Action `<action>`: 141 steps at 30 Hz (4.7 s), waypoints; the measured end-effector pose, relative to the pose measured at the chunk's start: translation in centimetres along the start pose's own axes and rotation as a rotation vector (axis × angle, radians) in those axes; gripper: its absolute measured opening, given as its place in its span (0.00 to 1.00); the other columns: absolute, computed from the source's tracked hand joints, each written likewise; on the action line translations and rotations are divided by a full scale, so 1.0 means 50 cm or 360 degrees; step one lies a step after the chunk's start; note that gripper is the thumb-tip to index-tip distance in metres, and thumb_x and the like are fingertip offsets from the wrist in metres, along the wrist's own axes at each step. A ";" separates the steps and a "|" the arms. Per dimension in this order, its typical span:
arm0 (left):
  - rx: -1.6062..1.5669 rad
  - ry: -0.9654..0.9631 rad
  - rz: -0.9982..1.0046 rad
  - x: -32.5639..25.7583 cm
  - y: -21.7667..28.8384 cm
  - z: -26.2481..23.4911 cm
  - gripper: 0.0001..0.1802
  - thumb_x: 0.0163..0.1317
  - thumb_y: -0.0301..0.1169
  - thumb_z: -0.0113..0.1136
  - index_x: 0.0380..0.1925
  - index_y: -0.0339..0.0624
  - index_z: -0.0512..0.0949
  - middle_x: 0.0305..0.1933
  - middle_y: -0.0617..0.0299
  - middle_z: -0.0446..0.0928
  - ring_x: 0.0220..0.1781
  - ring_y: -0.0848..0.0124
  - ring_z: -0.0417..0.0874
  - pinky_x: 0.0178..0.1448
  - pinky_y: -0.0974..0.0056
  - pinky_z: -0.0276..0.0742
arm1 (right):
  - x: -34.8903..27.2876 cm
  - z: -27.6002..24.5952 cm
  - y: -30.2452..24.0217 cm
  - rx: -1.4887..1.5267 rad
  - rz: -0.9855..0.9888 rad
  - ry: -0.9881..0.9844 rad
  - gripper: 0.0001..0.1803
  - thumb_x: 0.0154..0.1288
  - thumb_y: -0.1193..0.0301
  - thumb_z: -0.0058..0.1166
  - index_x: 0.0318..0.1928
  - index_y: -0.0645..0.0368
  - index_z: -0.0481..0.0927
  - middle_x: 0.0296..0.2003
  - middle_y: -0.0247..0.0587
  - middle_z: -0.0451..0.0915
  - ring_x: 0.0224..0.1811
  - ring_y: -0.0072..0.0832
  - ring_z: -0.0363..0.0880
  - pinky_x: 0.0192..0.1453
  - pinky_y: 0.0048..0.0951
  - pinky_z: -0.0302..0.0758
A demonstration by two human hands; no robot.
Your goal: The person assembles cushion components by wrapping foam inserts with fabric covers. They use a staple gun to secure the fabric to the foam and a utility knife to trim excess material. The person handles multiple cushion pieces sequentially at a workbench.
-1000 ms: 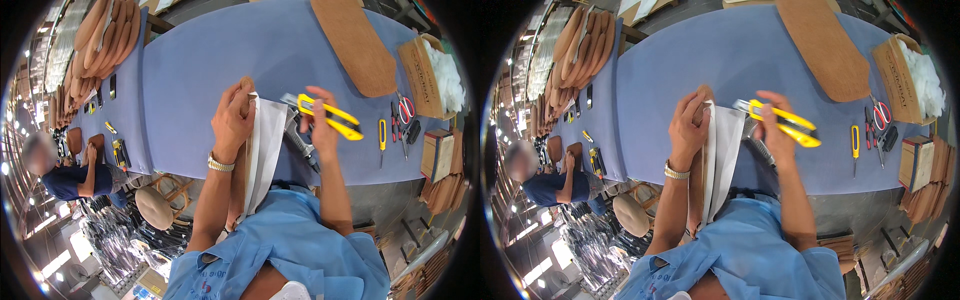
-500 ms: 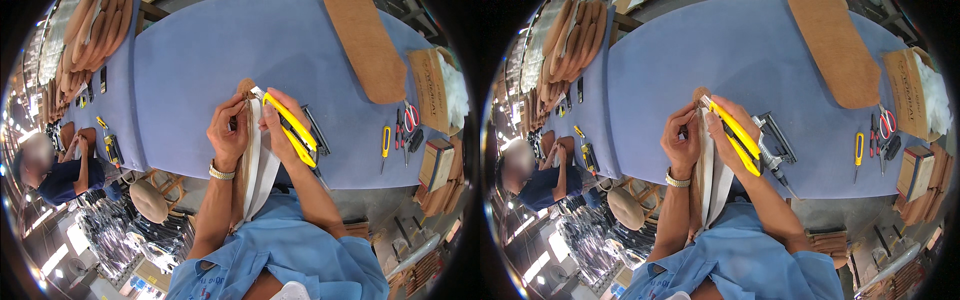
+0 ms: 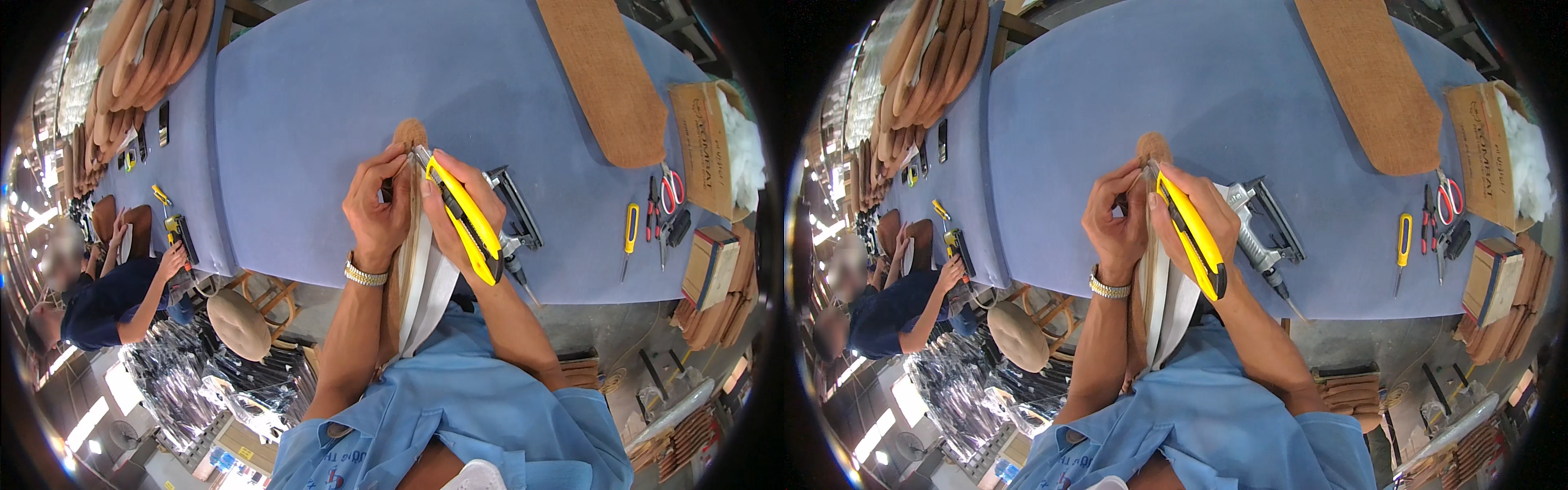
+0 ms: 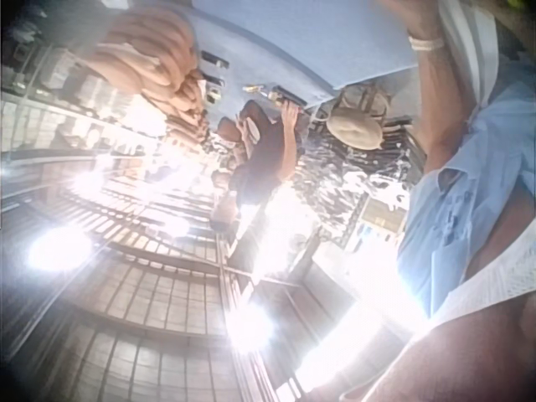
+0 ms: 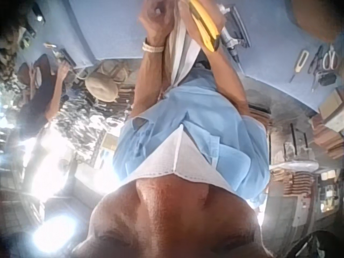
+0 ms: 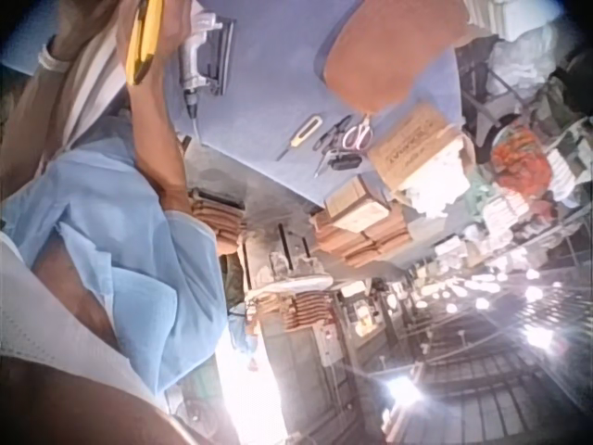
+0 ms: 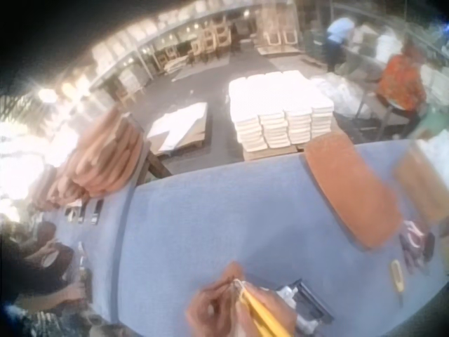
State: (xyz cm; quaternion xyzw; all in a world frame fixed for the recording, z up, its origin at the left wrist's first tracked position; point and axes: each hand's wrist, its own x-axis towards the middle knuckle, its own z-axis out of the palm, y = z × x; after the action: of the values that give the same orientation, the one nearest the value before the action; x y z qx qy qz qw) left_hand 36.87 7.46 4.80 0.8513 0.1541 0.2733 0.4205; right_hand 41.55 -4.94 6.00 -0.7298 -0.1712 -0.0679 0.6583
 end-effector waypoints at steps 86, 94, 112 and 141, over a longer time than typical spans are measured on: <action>0.0070 0.0077 -0.0028 0.008 -0.014 0.017 0.06 0.70 0.27 0.66 0.38 0.34 0.82 0.50 0.46 0.89 0.42 0.69 0.91 0.42 0.67 0.85 | -0.032 0.018 0.037 -0.0064 -0.0190 -0.0006 0.21 0.64 0.78 0.64 0.58 0.62 0.80 0.32 0.44 0.82 0.28 0.32 0.84 0.34 0.30 0.82; 0.0090 0.0112 -0.0097 0.009 -0.006 0.017 0.06 0.71 0.27 0.65 0.39 0.34 0.82 0.48 0.51 0.90 0.34 0.76 0.87 0.36 0.69 0.81 | -0.056 0.005 0.031 -0.0088 -0.0120 -0.0087 0.19 0.65 0.75 0.63 0.56 0.63 0.81 0.37 0.46 0.85 0.33 0.36 0.86 0.38 0.31 0.83; 0.0515 -0.0308 0.0069 0.040 0.039 -0.035 0.13 0.66 0.29 0.66 0.50 0.39 0.87 0.44 0.49 0.89 0.39 0.52 0.90 0.42 0.59 0.85 | -0.065 -0.022 0.018 0.0173 0.0065 0.0041 0.20 0.70 0.72 0.61 0.60 0.63 0.79 0.39 0.42 0.86 0.37 0.28 0.86 0.45 0.28 0.82; 0.0483 -0.0250 0.0323 0.052 0.020 -0.028 0.12 0.63 0.29 0.66 0.47 0.44 0.87 0.40 0.57 0.87 0.35 0.60 0.87 0.38 0.56 0.81 | -0.020 -0.231 0.086 -0.0253 0.0244 0.0063 0.22 0.68 0.71 0.67 0.61 0.60 0.82 0.48 0.47 0.87 0.49 0.31 0.87 0.54 0.29 0.81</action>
State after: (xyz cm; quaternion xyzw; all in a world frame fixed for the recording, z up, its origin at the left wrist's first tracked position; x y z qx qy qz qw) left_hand 38.16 9.02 7.16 0.9348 0.0735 0.2207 0.2683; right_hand 43.51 -16.77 3.07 -0.7891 -0.0959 -0.0450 0.6050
